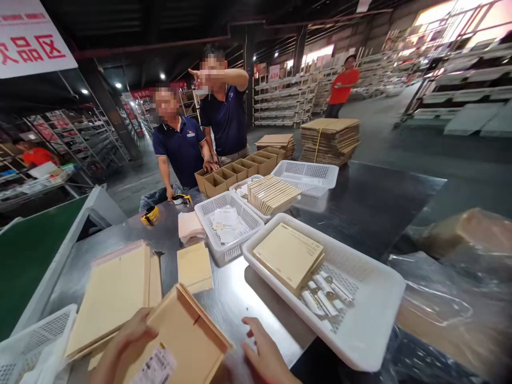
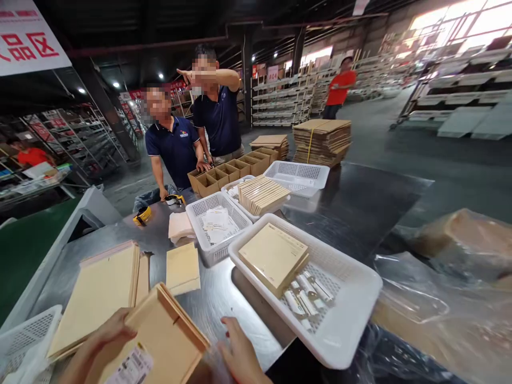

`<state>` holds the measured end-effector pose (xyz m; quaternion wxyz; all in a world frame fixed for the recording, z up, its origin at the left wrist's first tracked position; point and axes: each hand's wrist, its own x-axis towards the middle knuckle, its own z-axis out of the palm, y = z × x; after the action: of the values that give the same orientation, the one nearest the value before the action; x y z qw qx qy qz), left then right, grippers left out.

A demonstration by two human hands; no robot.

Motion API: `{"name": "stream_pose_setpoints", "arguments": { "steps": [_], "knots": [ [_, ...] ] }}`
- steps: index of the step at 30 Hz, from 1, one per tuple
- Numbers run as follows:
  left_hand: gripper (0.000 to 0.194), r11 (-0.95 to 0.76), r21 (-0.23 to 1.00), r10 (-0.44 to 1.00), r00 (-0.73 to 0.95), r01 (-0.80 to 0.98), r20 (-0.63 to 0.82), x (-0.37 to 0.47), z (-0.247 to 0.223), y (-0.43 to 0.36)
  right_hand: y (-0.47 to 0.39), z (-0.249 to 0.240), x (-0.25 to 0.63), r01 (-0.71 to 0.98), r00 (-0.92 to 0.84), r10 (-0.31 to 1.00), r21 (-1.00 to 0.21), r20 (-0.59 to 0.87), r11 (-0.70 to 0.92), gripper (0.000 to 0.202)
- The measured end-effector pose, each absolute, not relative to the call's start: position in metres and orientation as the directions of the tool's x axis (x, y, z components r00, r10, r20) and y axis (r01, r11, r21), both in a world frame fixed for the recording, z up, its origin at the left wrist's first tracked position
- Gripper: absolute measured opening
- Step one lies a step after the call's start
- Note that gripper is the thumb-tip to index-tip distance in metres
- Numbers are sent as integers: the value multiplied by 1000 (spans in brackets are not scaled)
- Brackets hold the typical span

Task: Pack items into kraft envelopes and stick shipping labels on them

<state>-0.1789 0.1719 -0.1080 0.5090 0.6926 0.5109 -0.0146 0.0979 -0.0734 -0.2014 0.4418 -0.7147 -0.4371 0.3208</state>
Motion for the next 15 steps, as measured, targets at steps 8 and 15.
{"name": "stream_pose_setpoints", "arguments": {
  "steps": [8, 15],
  "knots": [
    [32, -281, 507, 559, 569, 815, -603, -100, -208, 147, -113, -171, 213, 589, 651, 740, -729, 171, -350, 34],
    [29, -503, 197, 646, 518, 841, -561, -67, -251, 122, -125, -168, 277, 500, 816, 566, -349, -115, -792, 30]
  ]
}}
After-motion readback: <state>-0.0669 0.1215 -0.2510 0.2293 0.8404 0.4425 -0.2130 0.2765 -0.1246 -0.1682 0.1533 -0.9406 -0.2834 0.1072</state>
